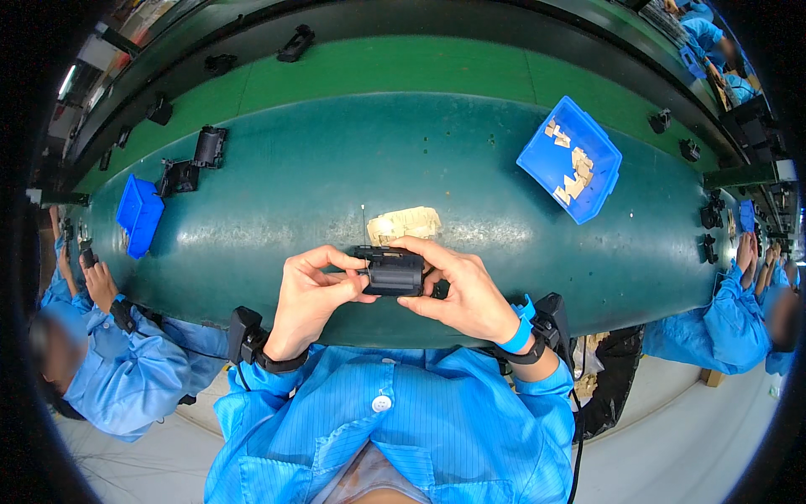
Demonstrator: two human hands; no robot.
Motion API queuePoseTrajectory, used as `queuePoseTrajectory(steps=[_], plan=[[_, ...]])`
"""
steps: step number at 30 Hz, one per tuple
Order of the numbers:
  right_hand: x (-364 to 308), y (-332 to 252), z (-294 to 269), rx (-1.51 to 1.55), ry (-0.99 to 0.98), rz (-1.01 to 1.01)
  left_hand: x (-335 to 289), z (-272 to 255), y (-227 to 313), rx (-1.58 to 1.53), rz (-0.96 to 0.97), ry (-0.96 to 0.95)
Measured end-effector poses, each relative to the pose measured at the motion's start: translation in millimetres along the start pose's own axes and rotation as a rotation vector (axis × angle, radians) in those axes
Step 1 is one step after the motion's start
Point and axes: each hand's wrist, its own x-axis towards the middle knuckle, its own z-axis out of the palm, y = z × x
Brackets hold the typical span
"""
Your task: Assembling small electronic components by inserting parts and securing them manually.
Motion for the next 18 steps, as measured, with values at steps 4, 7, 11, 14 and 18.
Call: queuePoseTrajectory(steps=[4, 7, 11, 14, 18], plan=[[-1.2, 0.4, -0.6, -0.022, -0.009, -0.003, 1.6, 0.1, -5.9, -0.048, 0.002, -0.002], [-2.4, 0.3, 0.0, -0.003, -0.007, 0.012, 1.8, 1.7, -8.5, -0.054, -0.023, 0.011], [-6.9, 5.7, 6.4, 0.063, 0.04, 0.024, 0.9, 7.1, -11.9, -0.061, -0.028, 0.017], [-9.5, 4.1, 11.2, 0.212, 0.092, 0.063, -2.5, 10.9, -9.0, -0.055, -0.055, 0.02], [-10.4, -1.5, 13.4, 0.305, 0.099, 0.124, -10.5, 15.5, -12.8, 0.003, 0.047, 0.009]])
